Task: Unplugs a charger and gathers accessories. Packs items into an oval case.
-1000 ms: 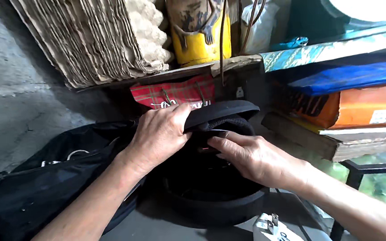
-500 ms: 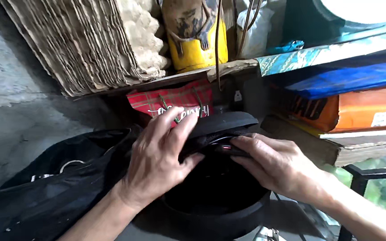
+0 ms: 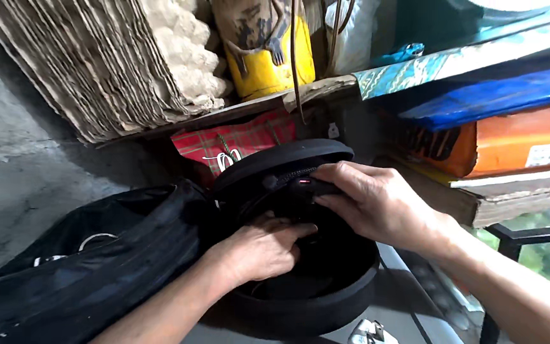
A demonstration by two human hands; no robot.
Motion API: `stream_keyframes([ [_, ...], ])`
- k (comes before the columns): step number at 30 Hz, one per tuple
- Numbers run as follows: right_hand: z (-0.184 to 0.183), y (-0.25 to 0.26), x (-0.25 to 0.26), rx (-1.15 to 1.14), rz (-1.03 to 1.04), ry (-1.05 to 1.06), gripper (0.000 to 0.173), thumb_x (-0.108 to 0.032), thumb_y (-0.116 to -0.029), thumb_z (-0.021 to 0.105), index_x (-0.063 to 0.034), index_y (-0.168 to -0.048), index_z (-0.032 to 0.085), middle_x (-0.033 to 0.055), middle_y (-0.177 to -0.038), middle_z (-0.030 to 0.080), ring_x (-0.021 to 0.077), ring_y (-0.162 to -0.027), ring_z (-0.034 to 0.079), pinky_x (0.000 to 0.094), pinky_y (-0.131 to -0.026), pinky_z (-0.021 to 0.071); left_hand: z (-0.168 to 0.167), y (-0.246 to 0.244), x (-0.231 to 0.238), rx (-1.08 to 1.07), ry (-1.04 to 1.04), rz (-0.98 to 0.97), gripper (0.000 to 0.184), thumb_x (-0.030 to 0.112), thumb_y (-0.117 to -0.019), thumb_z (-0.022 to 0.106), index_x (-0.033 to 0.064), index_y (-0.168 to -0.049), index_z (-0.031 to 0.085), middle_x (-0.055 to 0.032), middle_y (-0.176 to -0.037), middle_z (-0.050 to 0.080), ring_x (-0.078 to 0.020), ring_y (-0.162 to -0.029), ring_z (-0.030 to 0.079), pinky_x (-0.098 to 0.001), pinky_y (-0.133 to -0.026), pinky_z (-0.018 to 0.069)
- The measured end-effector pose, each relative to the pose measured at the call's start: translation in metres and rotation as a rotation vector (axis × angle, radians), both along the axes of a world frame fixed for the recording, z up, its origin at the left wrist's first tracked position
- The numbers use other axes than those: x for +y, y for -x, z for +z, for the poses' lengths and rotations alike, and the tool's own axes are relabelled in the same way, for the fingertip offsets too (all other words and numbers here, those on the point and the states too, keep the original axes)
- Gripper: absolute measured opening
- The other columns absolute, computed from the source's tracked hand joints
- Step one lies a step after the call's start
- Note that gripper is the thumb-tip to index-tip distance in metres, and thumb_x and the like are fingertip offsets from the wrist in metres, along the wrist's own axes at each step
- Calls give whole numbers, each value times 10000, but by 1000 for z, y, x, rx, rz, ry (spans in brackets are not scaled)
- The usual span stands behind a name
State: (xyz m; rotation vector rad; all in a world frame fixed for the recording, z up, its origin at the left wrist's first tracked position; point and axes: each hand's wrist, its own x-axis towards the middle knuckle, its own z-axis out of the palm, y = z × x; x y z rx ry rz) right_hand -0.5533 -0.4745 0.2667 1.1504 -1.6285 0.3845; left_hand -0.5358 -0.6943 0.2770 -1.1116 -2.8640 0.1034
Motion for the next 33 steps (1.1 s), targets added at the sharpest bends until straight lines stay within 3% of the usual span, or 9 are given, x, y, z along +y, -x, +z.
stream_keyframes([
  [3,1,2,1,-8,-5,17,220,-124,-923,629,-10,-1096,705,69,-911,709,95,-770,677,204,-684,559,-6,6,5,95,-37,-61,394,298,-1031,480,129,-1325,680,-165,-1119,735,-357,-1119,676,-570,-989,475],
  [5,0,3,0,-12,4,25,217,-122,-924,632,-7,-1093,706,70,-903,707,98,-763,676,207,-679,561,-5,5,14,84,-15,46,510,493,-1045,488,67,-1236,693,-183,-1049,733,-368,-1062,688,-580,-954,493],
  [7,-3,3,-3,-38,23,20,208,-120,-937,632,-8,-1096,707,68,-895,704,108,-772,681,221,-682,568,-1,1,29,33,48,186,622,573,-1054,424,14,-1184,663,-232,-1006,704,-427,-1026,678,-616,-881,500],
  [12,-6,6,-3,-38,41,19,201,-114,-944,628,-7,-1093,708,73,-893,707,113,-774,685,225,-685,569,2,5,39,-171,5,261,597,529,-1086,375,31,-1309,617,-239,-1138,686,-412,-1134,643,-608,-967,469],
  [18,-7,8,-2,-41,36,27,217,-123,-933,637,-3,-1100,708,72,-898,711,101,-770,683,212,-687,568,-4,16,30,-336,-186,225,512,433,-1083,449,133,-1490,527,-137,-1410,612,-277,-1339,554,-542,-1130,397],
  [22,-8,10,1,-27,22,40,217,-122,-931,634,0,-1096,703,77,-906,710,95,-774,679,200,-700,563,-3,14,24,-324,-223,171,430,334,-1086,458,115,-1442,559,-150,-1341,643,-271,-1273,590,-522,-1079,435],
  [28,-15,13,11,-48,-15,49,218,-139,-942,632,-2,-1098,700,74,-899,708,90,-771,677,196,-698,559,-4,0,16,-141,-161,169,411,275,-1064,433,149,-1397,639,-127,-1320,679,-288,-1301,591,-519,-1096,425],
  [33,-20,8,15,-89,-4,91,218,-128,-944,632,6,-1104,693,63,-887,705,51,-762,653,159,-703,541,-9,2,10,-10,-131,238,391,341,-1051,503,67,-1238,711,-188,-1241,691,-372,-1224,625,-586,-1026,465],
])
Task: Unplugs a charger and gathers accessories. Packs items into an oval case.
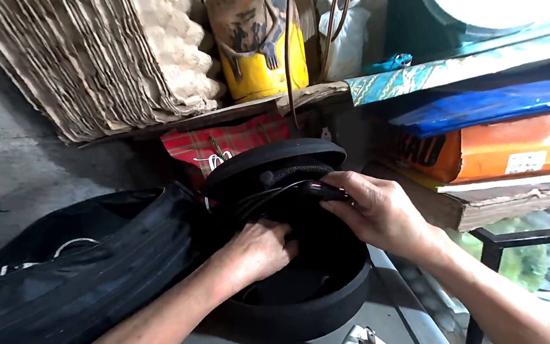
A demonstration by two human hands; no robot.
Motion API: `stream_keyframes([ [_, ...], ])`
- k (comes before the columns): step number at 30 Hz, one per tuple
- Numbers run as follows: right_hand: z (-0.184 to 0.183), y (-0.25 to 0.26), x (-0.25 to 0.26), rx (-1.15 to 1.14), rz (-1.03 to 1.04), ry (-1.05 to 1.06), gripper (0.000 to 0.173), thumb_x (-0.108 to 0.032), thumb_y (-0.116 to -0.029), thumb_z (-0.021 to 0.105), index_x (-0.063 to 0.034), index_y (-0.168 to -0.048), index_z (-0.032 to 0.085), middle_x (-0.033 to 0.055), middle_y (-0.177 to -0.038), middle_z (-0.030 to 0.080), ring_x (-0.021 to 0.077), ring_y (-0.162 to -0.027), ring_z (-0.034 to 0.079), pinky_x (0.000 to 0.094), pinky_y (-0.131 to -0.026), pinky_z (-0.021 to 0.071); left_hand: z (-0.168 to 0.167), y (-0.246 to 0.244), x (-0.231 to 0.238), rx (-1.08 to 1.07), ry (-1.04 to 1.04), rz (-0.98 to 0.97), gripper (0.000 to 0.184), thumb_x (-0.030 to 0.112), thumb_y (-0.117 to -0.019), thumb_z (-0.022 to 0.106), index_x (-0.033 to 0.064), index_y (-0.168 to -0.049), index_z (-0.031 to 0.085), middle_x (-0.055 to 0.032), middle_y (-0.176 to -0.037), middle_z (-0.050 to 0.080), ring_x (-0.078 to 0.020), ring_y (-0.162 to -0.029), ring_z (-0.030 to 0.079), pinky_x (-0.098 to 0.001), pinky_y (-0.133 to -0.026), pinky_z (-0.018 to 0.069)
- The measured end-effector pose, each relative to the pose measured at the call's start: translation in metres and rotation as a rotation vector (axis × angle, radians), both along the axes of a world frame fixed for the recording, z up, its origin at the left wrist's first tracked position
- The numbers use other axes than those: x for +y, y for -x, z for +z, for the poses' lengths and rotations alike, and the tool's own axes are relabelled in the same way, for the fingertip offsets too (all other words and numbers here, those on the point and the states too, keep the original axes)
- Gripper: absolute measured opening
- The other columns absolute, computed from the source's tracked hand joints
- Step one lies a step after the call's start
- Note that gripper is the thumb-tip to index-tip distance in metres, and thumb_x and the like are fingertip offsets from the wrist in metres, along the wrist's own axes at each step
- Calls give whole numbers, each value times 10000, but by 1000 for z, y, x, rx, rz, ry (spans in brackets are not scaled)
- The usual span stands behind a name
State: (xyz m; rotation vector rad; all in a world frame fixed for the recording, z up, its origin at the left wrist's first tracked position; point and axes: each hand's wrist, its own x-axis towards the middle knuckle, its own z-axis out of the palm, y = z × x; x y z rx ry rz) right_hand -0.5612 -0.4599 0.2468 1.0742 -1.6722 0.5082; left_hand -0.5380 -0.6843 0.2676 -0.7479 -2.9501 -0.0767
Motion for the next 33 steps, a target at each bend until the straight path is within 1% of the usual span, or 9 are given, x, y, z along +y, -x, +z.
stream_keyframes([
  [4,-6,-14,2,-24,5,46,212,-146,-962,626,9,-1092,688,43,-867,701,-2,-736,631,115,-688,526,3,-4,4,-5,33,131,473,412,-1036,524,-24,-1057,706,-251,-1112,692,-427,-1131,646,-618,-951,483],
  [7,-13,-28,4,-22,-14,15,209,-164,-973,611,-4,-1086,684,50,-867,692,6,-752,618,105,-697,501,11,-11,13,-58,49,217,456,416,-1033,534,-10,-1008,693,-215,-1064,690,-383,-1086,655,-579,-923,498],
  [11,-20,-37,1,22,-50,-123,169,-134,-1022,552,-25,-1075,670,98,-846,689,136,-769,666,202,-705,536,8,-14,13,-30,56,201,436,382,-1043,509,-11,-1111,686,-224,-1159,681,-388,-1164,633,-582,-967,476],
  [14,-18,-33,5,-17,-82,-211,140,-135,-1002,554,-59,-1027,669,75,-808,668,155,-719,658,240,-639,536,7,-14,13,-34,77,208,434,376,-1060,484,-6,-1133,677,-223,-1177,676,-387,-1180,627,-581,-981,473],
  [18,-1,-32,8,-351,-82,-391,139,-203,-949,653,-77,-986,701,60,-785,682,178,-692,674,338,-601,552,8,-10,5,-119,82,218,453,394,-1075,443,17,-1159,680,-199,-1207,671,-354,-1202,616,-571,-1012,457],
  [20,10,-32,7,-546,-52,-508,287,-316,-997,638,-47,-1020,737,101,-808,704,231,-729,687,425,-642,545,9,-11,-4,-178,34,179,464,376,-1083,423,18,-1255,663,-196,-1282,654,-339,-1255,595,-561,-1053,436],
  [23,23,-33,1,-717,-75,-602,294,-295,-1016,632,-26,-1070,737,143,-898,721,280,-837,701,486,-747,552,13,-17,-11,-249,-3,191,455,336,-1099,422,79,-1446,566,-138,-1457,576,-276,-1394,505,-508,-1160,369],
  [28,44,-35,-14,-909,-317,-580,338,-350,-948,739,-16,-915,701,108,-781,644,247,-765,620,463,-702,487,15,-23,-5,-87,-43,275,369,295,-1047,569,-10,-1229,668,-204,-1271,652,-352,-1235,599,-550,-1046,444],
  [33,42,-39,-30,-966,-478,-548,347,-319,-975,707,20,-907,668,170,-818,636,341,-827,631,535,-743,488,8,-24,-7,-20,-65,275,331,236,-1051,552,-18,-1222,676,-213,-1265,662,-363,-1248,600,-545,-1069,437],
])
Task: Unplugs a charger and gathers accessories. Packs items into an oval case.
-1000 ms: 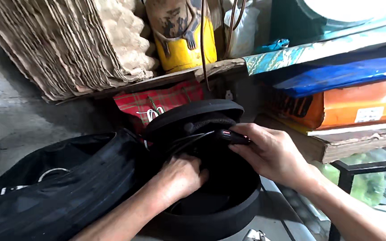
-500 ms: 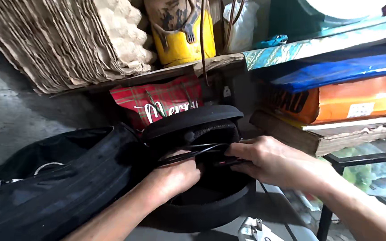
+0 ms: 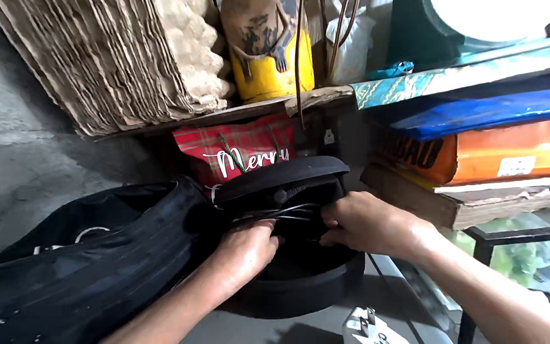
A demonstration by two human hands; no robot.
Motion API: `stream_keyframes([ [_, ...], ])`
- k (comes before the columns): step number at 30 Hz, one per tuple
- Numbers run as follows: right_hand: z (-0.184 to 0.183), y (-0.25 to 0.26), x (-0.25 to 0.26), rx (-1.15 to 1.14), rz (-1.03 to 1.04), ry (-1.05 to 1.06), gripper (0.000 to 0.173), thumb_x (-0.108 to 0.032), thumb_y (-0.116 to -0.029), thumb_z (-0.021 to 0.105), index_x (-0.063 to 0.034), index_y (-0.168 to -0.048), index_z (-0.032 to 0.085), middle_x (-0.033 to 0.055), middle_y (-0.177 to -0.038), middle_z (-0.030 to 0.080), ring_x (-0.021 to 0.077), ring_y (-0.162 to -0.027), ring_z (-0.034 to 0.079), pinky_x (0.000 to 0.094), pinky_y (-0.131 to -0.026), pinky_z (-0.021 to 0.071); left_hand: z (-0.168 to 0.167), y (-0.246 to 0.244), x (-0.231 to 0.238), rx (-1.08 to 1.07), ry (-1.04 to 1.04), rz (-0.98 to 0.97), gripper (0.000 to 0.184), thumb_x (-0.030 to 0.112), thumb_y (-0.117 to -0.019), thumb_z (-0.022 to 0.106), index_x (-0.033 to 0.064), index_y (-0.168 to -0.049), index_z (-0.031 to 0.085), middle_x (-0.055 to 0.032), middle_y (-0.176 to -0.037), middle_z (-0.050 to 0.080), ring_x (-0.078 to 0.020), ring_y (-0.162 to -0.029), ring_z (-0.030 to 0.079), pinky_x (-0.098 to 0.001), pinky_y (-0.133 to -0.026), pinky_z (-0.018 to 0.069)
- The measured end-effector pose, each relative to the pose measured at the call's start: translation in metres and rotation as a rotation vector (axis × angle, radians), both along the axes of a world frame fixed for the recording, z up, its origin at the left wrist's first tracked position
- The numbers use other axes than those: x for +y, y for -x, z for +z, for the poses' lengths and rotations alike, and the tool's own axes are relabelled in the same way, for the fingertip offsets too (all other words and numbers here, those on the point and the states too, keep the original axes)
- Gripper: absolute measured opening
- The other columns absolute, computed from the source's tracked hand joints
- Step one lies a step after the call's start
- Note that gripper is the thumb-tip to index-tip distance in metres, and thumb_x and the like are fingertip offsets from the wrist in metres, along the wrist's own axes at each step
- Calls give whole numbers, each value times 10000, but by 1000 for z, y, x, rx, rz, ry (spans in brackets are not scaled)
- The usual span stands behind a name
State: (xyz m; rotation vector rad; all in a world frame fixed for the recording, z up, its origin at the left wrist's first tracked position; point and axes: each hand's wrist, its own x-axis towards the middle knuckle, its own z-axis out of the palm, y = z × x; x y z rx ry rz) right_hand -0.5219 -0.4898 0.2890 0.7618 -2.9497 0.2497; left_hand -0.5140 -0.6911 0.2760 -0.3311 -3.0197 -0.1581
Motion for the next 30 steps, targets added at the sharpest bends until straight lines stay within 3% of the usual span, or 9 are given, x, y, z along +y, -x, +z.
stream_keyframes([
  [5,-2,0,3,37,-62,121,441,-380,-892,797,31,-972,656,183,-866,639,352,-856,628,552,-770,496,2,-8,-7,-65,6,-56,361,231,-1081,505,-2,-1326,633,-205,-1362,623,-345,-1331,551,-513,-1134,393],
  [9,-1,-7,-13,12,-123,57,501,-372,-931,754,19,-1199,593,231,-1049,658,412,-1035,646,590,-863,502,-16,-16,-17,111,-156,-250,337,220,-1071,505,-14,-1172,726,-202,-1225,702,-327,-1215,639,-512,-1072,447],
  [12,-1,-9,-3,9,-65,83,508,-316,-943,748,-12,-1309,567,224,-1088,669,406,-1055,648,587,-903,500,-12,-43,-32,-40,-212,-415,449,305,-1101,397,29,-1279,703,-158,-1398,634,-280,-1361,558,-469,-1148,410],
  [15,-8,-7,27,123,93,217,425,-223,-921,772,-14,-1269,646,190,-1053,709,338,-958,690,536,-875,542,-20,-62,-62,308,-227,-636,316,194,-1038,522,0,-1078,767,-137,-1122,758,-197,-1075,725,-318,-953,563],
  [18,-15,-3,44,312,260,300,412,-192,-901,775,-75,-1285,682,138,-1133,711,255,-968,698,453,-848,571,-19,-56,-88,704,-174,-459,247,286,-923,680,47,-895,733,-100,-902,735,-154,-775,700,-286,-682,577],
  [22,-34,11,40,435,517,302,367,-248,-945,699,-107,-1283,697,109,-1220,703,219,-1105,684,402,-937,566,-35,-23,-86,796,-159,-361,639,571,-831,694,86,-1247,722,-169,-1117,705,-261,-839,731,-404,-661,620],
  [23,-39,14,41,422,557,293,276,-218,-973,654,-87,-1201,735,113,-1180,717,235,-1106,684,412,-944,561,-39,-19,-81,784,-154,-394,584,551,-860,674,92,-1217,739,-172,-1102,704,-259,-834,730,-397,-666,619],
  [26,-47,20,48,450,610,290,224,-176,-990,574,-63,-1005,766,82,-971,747,181,-944,707,326,-843,564,-39,-9,-72,839,-16,-516,384,477,-922,601,136,-823,746,-97,-870,696,-199,-719,702,-318,-555,563],
  [30,-43,11,51,482,599,308,341,-314,-1035,547,-81,-1172,755,61,-1075,758,114,-1016,705,252,-905,547,-24,0,-69,700,49,-584,398,494,-900,622,135,-758,724,-49,-723,663,-221,-658,678,-399,-539,546],
])
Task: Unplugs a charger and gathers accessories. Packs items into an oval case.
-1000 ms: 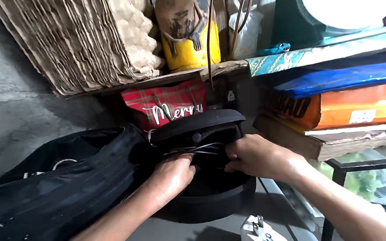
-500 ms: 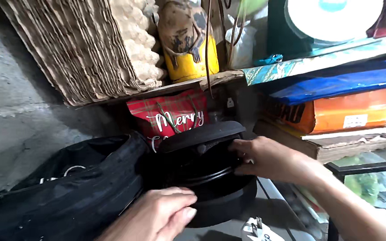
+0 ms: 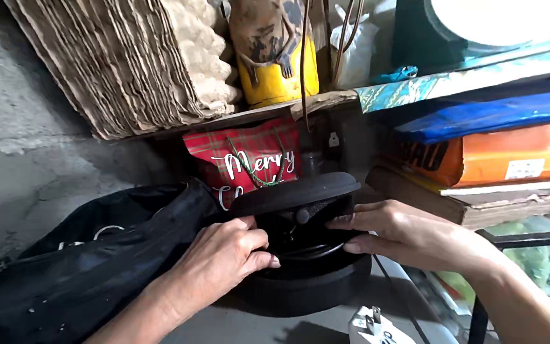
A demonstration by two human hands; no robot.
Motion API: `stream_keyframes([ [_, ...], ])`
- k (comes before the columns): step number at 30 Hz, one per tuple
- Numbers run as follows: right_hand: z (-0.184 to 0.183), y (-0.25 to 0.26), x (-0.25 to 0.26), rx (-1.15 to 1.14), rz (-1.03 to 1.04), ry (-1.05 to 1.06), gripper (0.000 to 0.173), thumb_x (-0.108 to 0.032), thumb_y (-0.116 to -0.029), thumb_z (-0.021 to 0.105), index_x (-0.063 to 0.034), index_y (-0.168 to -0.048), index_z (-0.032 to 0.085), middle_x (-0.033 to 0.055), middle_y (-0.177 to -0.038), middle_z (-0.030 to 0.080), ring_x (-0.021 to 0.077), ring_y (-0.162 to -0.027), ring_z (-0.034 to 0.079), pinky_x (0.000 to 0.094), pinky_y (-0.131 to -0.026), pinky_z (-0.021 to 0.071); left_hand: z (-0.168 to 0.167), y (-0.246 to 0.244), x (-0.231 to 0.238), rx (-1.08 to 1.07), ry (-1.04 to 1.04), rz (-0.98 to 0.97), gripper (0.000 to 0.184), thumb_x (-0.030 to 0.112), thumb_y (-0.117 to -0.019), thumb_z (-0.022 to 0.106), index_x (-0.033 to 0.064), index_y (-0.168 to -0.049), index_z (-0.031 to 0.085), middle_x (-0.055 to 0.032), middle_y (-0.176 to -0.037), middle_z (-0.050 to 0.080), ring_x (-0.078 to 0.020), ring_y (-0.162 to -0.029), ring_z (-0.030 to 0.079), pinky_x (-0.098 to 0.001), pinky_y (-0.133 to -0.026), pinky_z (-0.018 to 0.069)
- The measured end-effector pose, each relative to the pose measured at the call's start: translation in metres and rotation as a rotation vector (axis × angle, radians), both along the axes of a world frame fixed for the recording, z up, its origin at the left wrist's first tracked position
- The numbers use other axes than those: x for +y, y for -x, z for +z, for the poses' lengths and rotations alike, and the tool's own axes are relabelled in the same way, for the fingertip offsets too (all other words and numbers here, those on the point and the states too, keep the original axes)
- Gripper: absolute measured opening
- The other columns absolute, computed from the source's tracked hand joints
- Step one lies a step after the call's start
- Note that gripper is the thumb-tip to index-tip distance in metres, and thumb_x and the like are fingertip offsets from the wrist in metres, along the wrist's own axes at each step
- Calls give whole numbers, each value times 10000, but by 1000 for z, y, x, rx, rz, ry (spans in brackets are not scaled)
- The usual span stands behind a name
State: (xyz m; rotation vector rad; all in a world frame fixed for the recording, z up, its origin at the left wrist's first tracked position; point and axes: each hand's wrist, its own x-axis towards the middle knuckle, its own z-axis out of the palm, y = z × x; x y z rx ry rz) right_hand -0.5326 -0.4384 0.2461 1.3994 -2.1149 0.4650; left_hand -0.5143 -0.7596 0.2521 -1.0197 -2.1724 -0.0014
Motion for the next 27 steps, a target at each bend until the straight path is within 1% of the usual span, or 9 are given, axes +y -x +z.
stream_keyframes([
  [1,-1,-2,-1,14,13,-1,329,-299,-1049,526,-88,-1142,761,56,-1085,755,115,-1036,701,254,-915,547,1,1,1,-48,-11,17,393,503,-873,653,131,-768,725,-48,-731,666,-223,-667,682,-414,-551,551],
  [4,-5,-7,-9,12,-28,-52,284,-258,-1039,532,-109,-1016,773,74,-1046,742,222,-1007,715,416,-812,592,1,-8,7,-346,-161,142,301,375,-817,806,81,-803,742,-66,-730,682,-225,-658,655,-469,-610,531],
  [6,0,-11,-10,10,-79,-52,279,-293,-1010,581,-106,-962,783,76,-1001,728,229,-975,692,406,-790,571,0,-13,7,-406,-260,179,251,328,-811,824,87,-823,753,-46,-730,690,-178,-656,648,-414,-631,534],
  [10,1,-6,-16,63,-80,7,273,-310,-940,681,-86,-785,706,64,-786,639,189,-766,646,340,-637,522,-8,-25,0,35,-255,-76,229,277,-952,616,114,-861,750,-10,-864,732,-37,-788,678,-152,-706,542],
  [12,1,-3,-26,43,-35,9,247,-237,-907,715,-52,-747,682,92,-754,625,209,-716,637,357,-603,514,-9,-33,11,278,-199,-190,212,201,-1038,572,64,-943,702,-103,-983,729,-134,-961,691,-190,-837,538],
  [15,-1,-5,-36,43,-27,37,182,-186,-868,750,-46,-777,679,93,-737,644,209,-681,644,358,-599,524,-11,-26,27,422,-107,-160,235,211,-1064,550,41,-1132,698,-146,-1154,738,-229,-1094,713,-303,-944,562],
  [19,-4,-11,-27,358,-179,289,202,-300,-958,663,-108,-944,723,27,-828,673,129,-713,650,275,-608,544,-9,-15,36,505,-103,-28,269,222,-1031,577,52,-1186,716,-130,-1061,744,-266,-866,721,-340,-708,579],
  [23,-3,4,-15,505,-295,295,223,-228,-993,593,-102,-1041,770,66,-960,691,205,-904,660,315,-757,552,-11,-12,41,563,-104,82,208,189,-1003,581,61,-1059,734,-143,-892,682,-311,-731,658,-375,-546,503],
  [27,-16,13,-10,464,-230,341,223,-196,-1002,586,-81,-1085,758,112,-1089,682,209,-1053,651,315,-889,546,-15,-12,36,561,-52,85,163,68,-966,551,79,-909,703,-202,-1118,714,-364,-982,702,-400,-735,574],
])
